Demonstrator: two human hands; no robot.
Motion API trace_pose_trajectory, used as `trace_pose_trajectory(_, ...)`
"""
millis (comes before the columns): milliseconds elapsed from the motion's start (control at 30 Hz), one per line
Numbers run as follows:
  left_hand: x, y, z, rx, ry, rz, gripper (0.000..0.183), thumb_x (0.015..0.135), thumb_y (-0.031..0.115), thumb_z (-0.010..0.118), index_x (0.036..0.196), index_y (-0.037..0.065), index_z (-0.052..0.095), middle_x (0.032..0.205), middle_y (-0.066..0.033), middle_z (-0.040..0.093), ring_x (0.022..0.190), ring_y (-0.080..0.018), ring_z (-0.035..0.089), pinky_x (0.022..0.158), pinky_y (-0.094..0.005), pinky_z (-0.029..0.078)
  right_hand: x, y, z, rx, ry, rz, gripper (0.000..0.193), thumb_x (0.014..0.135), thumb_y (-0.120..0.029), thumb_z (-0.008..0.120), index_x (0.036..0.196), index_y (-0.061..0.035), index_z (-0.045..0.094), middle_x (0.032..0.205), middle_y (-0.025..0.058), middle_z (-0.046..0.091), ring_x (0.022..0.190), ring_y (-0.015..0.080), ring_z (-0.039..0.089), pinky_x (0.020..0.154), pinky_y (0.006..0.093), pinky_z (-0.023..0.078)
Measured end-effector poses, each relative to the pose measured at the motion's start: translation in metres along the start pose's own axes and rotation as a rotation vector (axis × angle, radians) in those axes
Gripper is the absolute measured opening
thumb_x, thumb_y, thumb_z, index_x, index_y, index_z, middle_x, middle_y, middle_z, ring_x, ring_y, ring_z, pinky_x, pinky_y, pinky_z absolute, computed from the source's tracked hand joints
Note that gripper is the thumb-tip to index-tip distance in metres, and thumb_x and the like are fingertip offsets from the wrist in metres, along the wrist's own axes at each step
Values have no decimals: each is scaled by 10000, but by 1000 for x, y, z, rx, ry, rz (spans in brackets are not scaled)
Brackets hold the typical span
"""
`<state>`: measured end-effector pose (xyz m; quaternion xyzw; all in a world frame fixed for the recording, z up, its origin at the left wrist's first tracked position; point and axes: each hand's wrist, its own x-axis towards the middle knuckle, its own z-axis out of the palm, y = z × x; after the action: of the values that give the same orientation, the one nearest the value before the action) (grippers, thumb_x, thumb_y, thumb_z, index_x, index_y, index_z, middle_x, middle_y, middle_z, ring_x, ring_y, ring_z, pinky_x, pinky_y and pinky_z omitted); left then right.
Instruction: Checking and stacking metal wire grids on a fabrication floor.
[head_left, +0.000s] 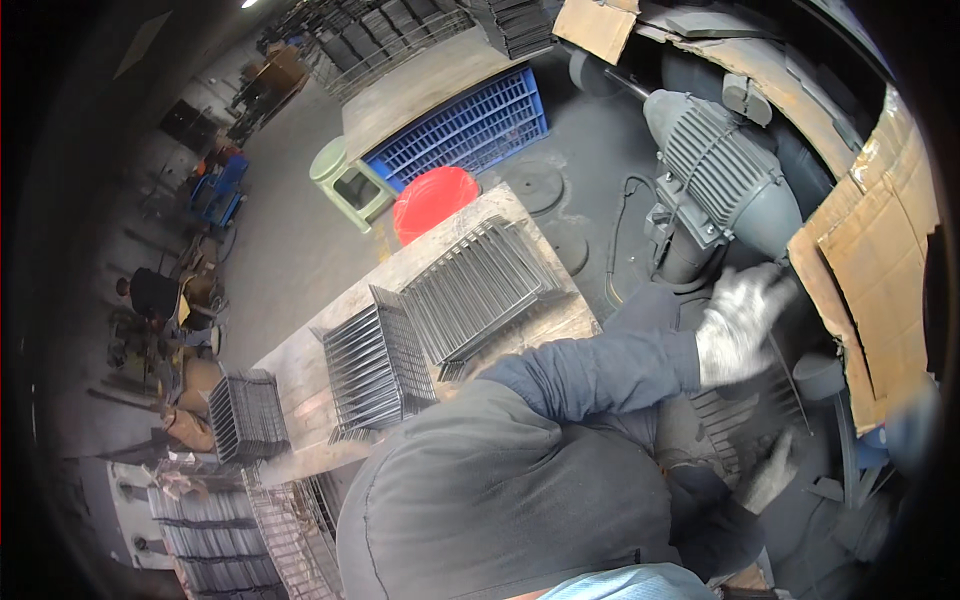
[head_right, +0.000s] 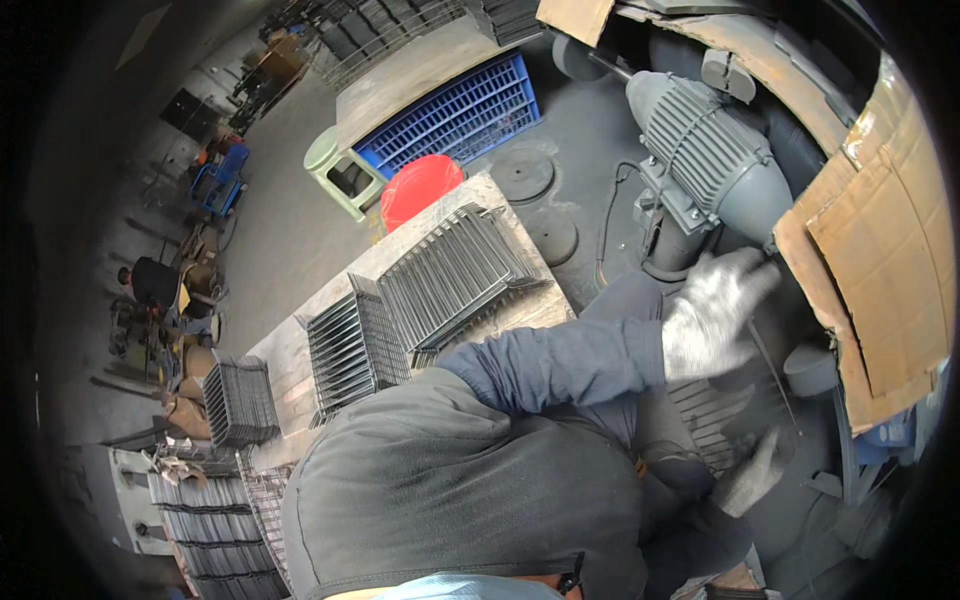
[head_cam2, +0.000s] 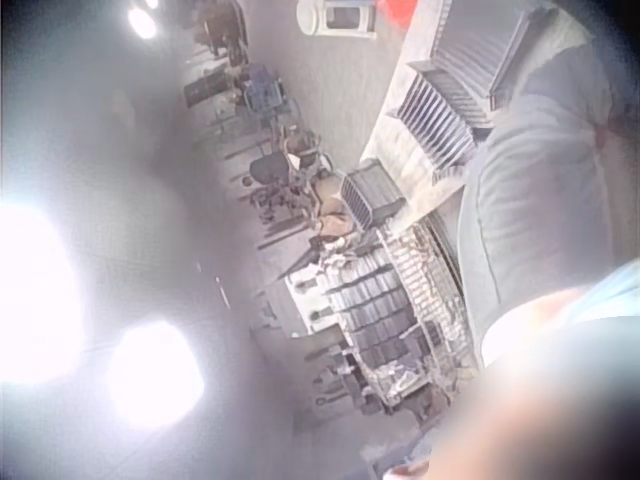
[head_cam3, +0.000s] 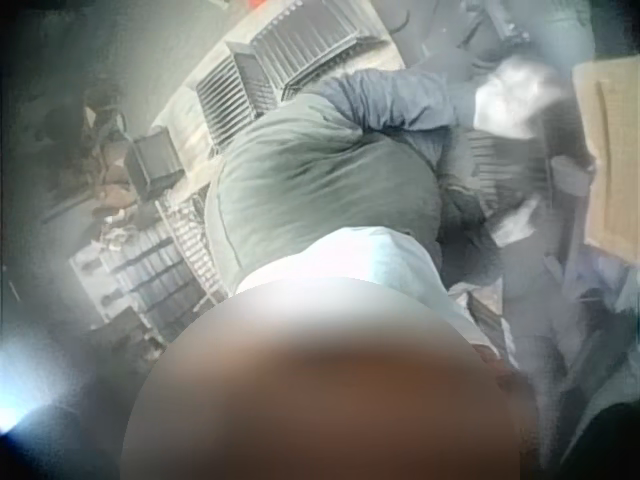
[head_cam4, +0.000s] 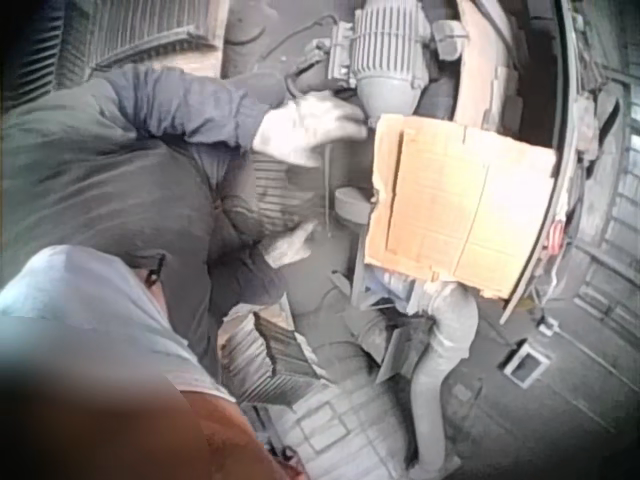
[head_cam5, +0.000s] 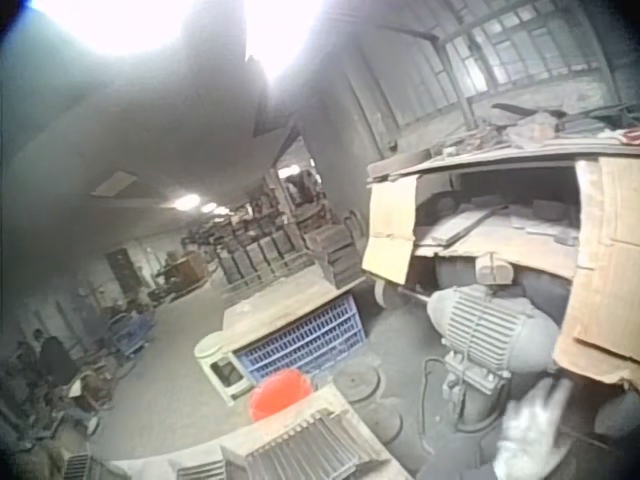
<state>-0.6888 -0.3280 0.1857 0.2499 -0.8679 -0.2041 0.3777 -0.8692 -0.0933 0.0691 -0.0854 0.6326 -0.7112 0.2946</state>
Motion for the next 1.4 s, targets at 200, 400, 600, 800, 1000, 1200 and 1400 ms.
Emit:
trace_pose_trajectory(200,-22,-46,65,-929,-547,-703,529,970,258,804,1382,8,588,1004,-102,741,776,-139,688,628,-305,572,16,-13,-6,-365,-11,-130,263,1084,-232,672,1196,5,697,952,86,729,829,176,667,746,343,546)
trace_pose_trajectory(400,-19,-36,120,-922,-633,-840,273,1015,181,741,1190,24,603,874,-24,670,676,-111,630,590,-284,552,30,1,-31,-88,110,-57,244,1018,-74,731,1244,19,728,1171,79,747,1027,169,698,901,320,568)
trace_pose_trajectory(600,-12,-16,176,-1061,-681,-847,411,998,151,766,1284,-67,568,836,-88,678,599,-142,621,523,-329,533,14,-36,-51,-69,253,9,304,1027,-71,707,1312,28,678,1142,76,754,1027,165,700,905,318,565)
trace_pose_trajectory(800,-5,-48,159,-901,-624,-1041,355,1015,169,763,1296,17,610,952,-62,709,712,-147,690,576,-329,616,52,-16,-12,-192,244,52,308,1002,-130,750,1270,17,711,1030,59,746,920,161,683,788,333,568)
trace_pose_trajectory(1000,4,-49,143,-976,-644,-944,303,1030,157,752,1234,1,591,931,-86,708,688,-138,685,566,-296,591,42,-24,-2,-333,251,-161,237,996,-115,738,1196,13,728,1037,64,743,913,173,686,819,342,559)
trace_pose_trajectory(1200,-13,-11,195,-922,-715,-839,292,1010,165,783,1181,7,608,935,-89,697,702,-178,689,615,-327,589,28,-39,-52,-93,369,43,250,1022,-24,685,1271,-4,683,1103,55,727,909,130,678,778,292,557)
trace_pose_trajectory(1400,2,-92,122,-979,-561,-1044,153,1057,125,711,1122,12,630,825,-62,691,650,-172,667,579,-296,558,60,0,37,-229,183,149,291,1027,-95,686,1297,14,668,1083,79,732,892,167,692,780,318,569)
